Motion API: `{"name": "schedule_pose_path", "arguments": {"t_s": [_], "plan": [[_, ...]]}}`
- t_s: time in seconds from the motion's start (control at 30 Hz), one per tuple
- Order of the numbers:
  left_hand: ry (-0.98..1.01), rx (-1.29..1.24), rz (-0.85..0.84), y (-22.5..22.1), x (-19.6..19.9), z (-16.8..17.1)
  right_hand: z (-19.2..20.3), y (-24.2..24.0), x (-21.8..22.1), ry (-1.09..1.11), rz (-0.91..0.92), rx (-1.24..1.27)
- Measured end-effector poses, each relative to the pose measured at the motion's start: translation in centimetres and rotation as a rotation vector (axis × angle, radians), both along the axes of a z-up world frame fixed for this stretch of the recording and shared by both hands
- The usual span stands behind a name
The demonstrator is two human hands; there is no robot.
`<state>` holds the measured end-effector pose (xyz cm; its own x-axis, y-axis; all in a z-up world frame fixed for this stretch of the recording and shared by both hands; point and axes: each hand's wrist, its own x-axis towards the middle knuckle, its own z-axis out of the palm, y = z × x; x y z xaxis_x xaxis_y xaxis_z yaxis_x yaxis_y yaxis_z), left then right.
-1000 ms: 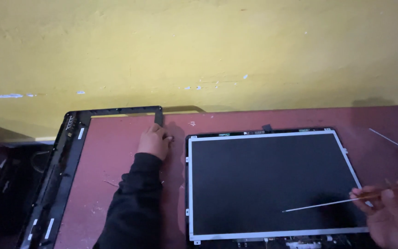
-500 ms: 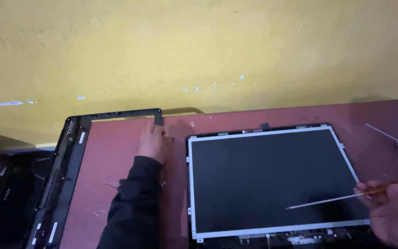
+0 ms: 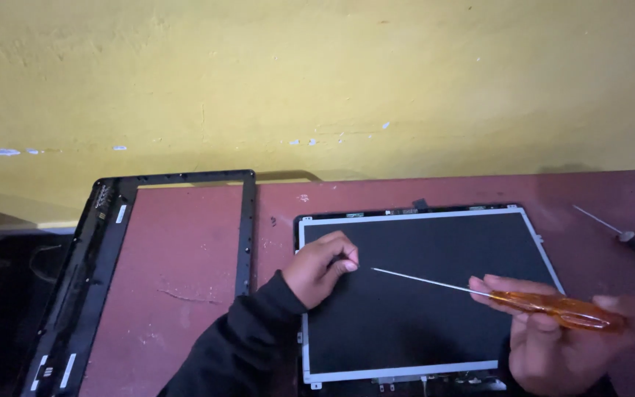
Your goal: Using a screwdriver to disassemble or assemble the frame and internal components of a computer monitor.
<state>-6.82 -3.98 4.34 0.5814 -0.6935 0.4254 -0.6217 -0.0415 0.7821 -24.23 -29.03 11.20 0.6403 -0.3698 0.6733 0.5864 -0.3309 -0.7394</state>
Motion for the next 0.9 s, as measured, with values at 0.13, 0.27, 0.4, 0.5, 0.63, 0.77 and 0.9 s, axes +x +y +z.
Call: {"name": "schedule_pose_path", "arguments": {"t_s": [0.13, 0.27, 0.4, 0.5, 0.63, 0.77, 0.9], "plan": [[-0.014, -0.043, -0.021, 0.0, -0.2, 0.3, -0.4, 0.8, 0.1, -0.016, -0.028, -0.085], [0.004, 0.000, -0.027, 0.1, -0.2, 0.4, -1.7, 0.2, 0.3, -0.055, 0.055, 0.009], [0.003, -0.007, -0.051, -0.1, -0.2, 0.1, -0.5, 0.9, 0.4, -0.006, -0.027, -0.080], [-0.019, -0.013, -0.058, -0.1, -0.2, 0.1, -0.9, 0.4, 0.4, 0.030, -0.003, 0.004], [0.001, 0.005, -0.059, -0.2, -0.3, 0.2, -1.2, 0.0, 0.7, 0.022, 0.025, -0.036], [-0.010, 0.053, -0.078, -0.3, -0.2, -0.6, -1.2, 0.0, 1.3, -0.039, 0.100, 0.006], [-0.027, 0.075, -0.103, -0.4, -0.2, -0.8, -1.2, 0.4, 1.4, -0.021, 0.106, -0.011]]}}
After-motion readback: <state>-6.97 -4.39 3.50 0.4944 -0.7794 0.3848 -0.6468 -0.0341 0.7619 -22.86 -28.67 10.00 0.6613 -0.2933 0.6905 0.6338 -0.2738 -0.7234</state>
